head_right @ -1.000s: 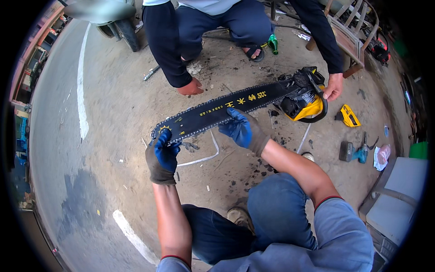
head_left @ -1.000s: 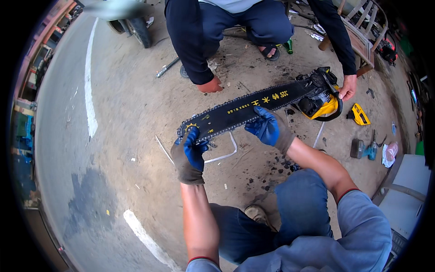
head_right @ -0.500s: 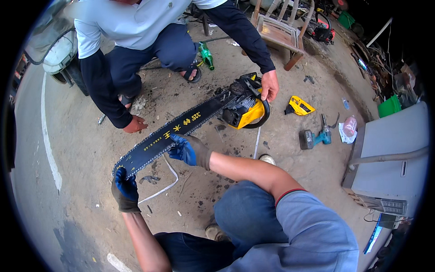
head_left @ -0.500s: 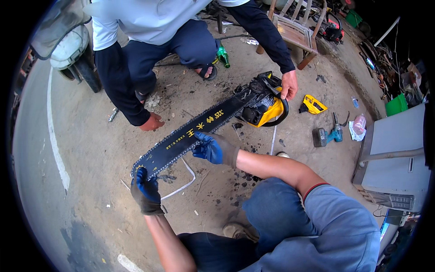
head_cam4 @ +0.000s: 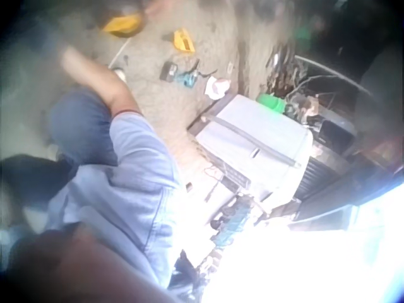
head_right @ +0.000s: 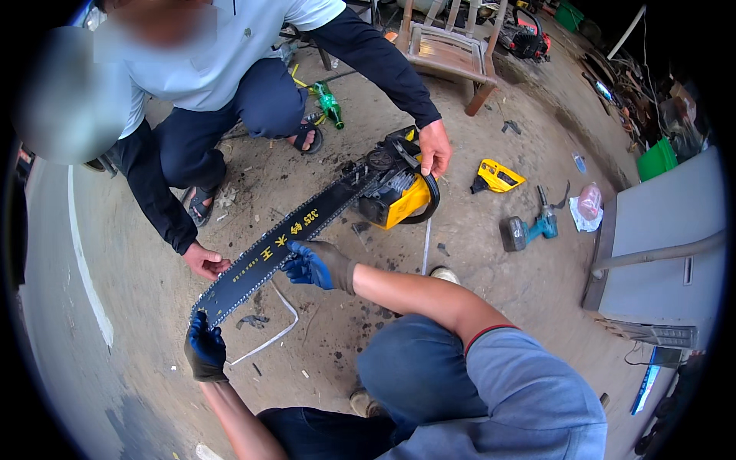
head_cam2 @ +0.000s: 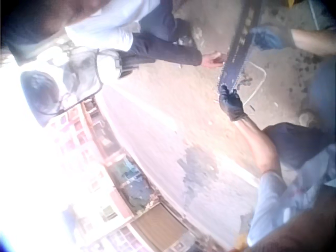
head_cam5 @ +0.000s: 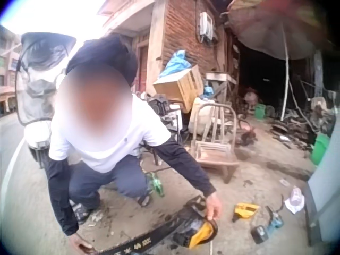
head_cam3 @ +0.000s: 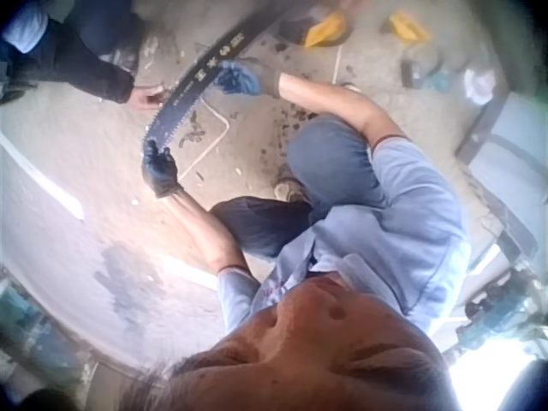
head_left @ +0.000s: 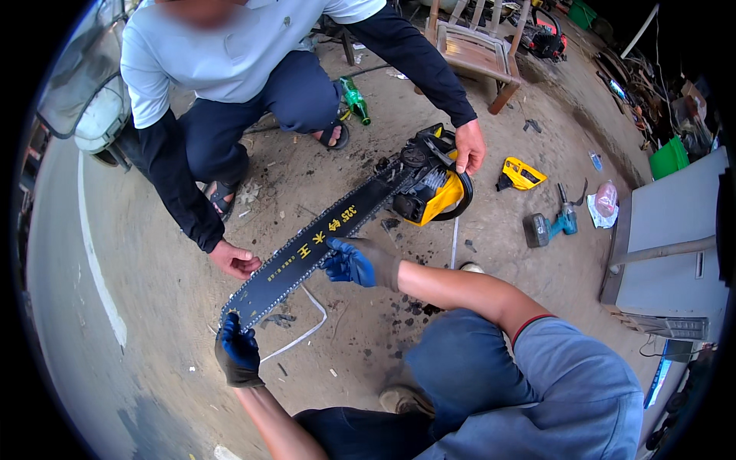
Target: The person removes the chainsaw cover, detaches the chain, and reassembles the chainsaw by placing the chain back onto the bar and securing the cover with a power drill. Another person assists by holding the chainsaw steady during the process.
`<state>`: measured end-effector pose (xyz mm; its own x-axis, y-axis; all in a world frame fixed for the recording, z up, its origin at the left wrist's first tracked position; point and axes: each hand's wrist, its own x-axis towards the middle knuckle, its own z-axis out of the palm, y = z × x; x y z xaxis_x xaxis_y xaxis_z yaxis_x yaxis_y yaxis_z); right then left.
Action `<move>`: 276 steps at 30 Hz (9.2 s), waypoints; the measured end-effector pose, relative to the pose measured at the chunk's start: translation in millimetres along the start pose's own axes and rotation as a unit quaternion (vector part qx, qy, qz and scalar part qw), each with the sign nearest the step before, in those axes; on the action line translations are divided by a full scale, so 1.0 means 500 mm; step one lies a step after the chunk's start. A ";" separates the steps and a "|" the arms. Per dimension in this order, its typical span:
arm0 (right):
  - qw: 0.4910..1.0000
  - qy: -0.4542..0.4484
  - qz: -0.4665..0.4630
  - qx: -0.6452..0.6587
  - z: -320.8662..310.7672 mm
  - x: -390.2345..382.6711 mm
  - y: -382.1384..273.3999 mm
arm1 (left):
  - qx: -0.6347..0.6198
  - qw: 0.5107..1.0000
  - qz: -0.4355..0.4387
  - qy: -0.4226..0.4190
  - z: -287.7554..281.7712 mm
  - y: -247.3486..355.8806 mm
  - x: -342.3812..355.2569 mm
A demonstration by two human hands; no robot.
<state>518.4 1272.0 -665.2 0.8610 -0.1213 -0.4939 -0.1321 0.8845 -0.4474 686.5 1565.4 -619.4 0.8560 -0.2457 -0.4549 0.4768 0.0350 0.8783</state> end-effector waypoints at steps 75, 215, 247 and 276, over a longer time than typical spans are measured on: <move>0.323 -0.303 0.168 -0.881 -0.189 -0.671 -0.945 | -0.429 0.707 -0.360 -0.432 1.214 -0.371 -0.543; 0.323 -0.105 -0.081 -0.937 -0.063 -0.165 -0.496 | -0.409 0.884 -0.009 -0.227 0.820 -0.270 -0.167; 0.121 -0.147 -0.210 -0.959 -0.157 -0.072 -0.530 | -0.470 0.877 0.023 -0.098 0.821 -0.291 -0.155; 0.249 -0.184 -0.214 -0.926 -0.064 -0.125 -0.492 | -0.369 0.915 0.091 -0.132 0.848 -0.253 -0.162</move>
<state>481.2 1047.4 -548.1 0.9328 0.3247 -0.1564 0.3034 -0.9417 -0.1452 472.1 1170.3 -631.5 0.9033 -0.3924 -0.1735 0.4191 0.7203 0.5527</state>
